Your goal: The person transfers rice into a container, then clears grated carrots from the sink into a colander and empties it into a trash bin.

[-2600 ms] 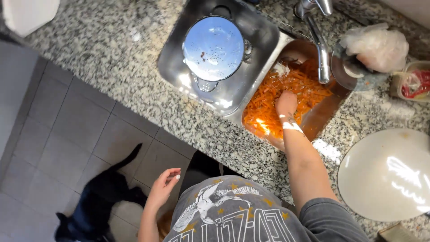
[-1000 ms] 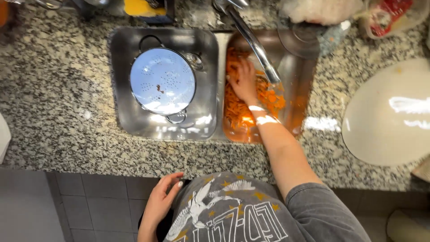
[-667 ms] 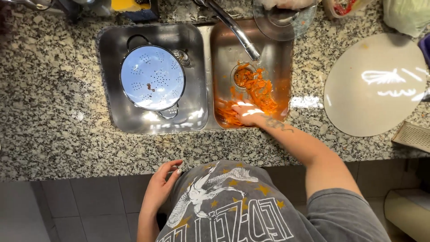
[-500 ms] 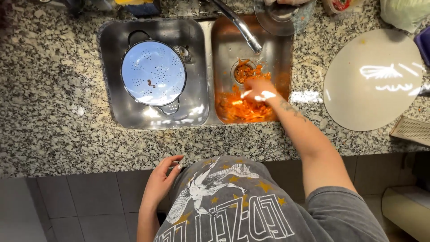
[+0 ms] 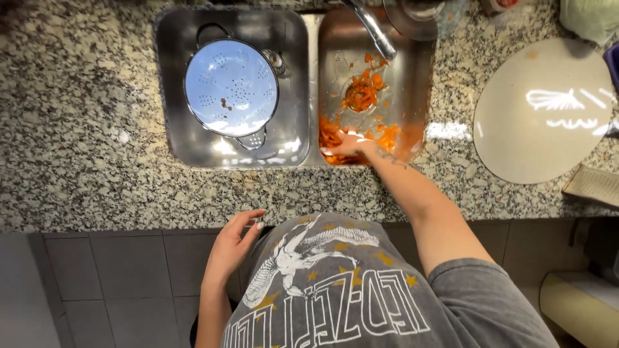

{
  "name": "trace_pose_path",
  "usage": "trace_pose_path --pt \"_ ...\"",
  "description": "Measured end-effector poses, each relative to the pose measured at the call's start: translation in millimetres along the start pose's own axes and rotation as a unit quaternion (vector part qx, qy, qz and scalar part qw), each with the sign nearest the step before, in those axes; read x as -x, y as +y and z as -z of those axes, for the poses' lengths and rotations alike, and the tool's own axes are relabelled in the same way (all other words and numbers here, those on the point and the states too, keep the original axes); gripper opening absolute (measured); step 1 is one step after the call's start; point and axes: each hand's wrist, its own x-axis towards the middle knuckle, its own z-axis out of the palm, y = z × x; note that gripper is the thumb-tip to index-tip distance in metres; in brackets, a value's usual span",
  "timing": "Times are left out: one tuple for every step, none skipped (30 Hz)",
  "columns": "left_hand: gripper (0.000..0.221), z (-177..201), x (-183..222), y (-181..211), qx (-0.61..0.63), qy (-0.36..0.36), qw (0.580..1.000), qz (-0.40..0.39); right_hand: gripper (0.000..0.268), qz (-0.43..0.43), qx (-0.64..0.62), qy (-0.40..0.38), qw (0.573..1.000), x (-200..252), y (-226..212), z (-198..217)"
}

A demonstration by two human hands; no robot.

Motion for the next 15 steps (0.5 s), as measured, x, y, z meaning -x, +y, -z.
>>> trace_pose_path --pt "0.033 0 -2 0 0.009 0.001 1.0 -0.004 0.105 0.009 -0.017 -0.012 1.0 -1 -1 5" --pt "0.032 -1 2 -1 0.017 -0.004 1.0 -0.001 0.098 0.013 -0.036 -0.032 0.999 2 0 0" --pt "0.032 0 5 -6 0.018 -0.005 1.0 0.004 0.098 0.013 -0.036 -0.036 0.999 -11 8 -13" --pt "0.031 0 2 -9 0.011 0.001 1.0 -0.011 0.099 0.02 -0.029 -0.039 0.999 -28 15 -18" --pt "0.029 0 0 -11 0.004 0.008 1.0 -0.026 0.1 0.026 -0.023 -0.042 0.998 -44 22 -22" --pt "0.029 2 -1 -11 0.005 0.012 1.0 -0.028 0.1 0.029 -0.02 -0.04 0.999 -37 16 -16" --pt "0.029 3 -3 -10 0.011 0.01 1.0 -0.023 0.1 0.041 -0.036 -0.039 0.998 -30 11 -11" --pt "0.029 3 -1 -10 0.016 0.003 1.0 -0.015 0.1 0.05 -0.055 -0.043 0.996 -20 9 -12" --pt "0.029 3 2 -11 0.016 0.001 1.0 -0.013 0.1 0.049 -0.056 -0.045 0.996 -29 13 -21" --pt "0.029 3 1 -10 0.018 0.008 1.0 -0.014 0.102 0.048 -0.039 -0.021 0.998 -39 17 -23" --pt "0.028 4 0 -10 0.02 0.014 1.0 -0.015 0.105 0.046 -0.021 0.002 0.999 -49 21 -26" --pt "0.028 5 -1 -10 0.02 0.012 1.0 -0.017 0.105 0.044 -0.022 0.004 0.999 -32 15 -21" --pt "0.028 5 -1 -11 0.018 0.013 1.0 -0.02 0.093 0.042 -0.027 0.022 0.999 -14 9 -16" --pt "0.028 7 -2 -12 0.015 0.017 0.999 -0.023 0.081 0.043 -0.03 0.041 0.998 2 1 -10" --pt "0.028 8 1 -12 0.015 0.019 0.999 -0.026 0.081 0.043 -0.03 0.043 0.998 27 -6 2"
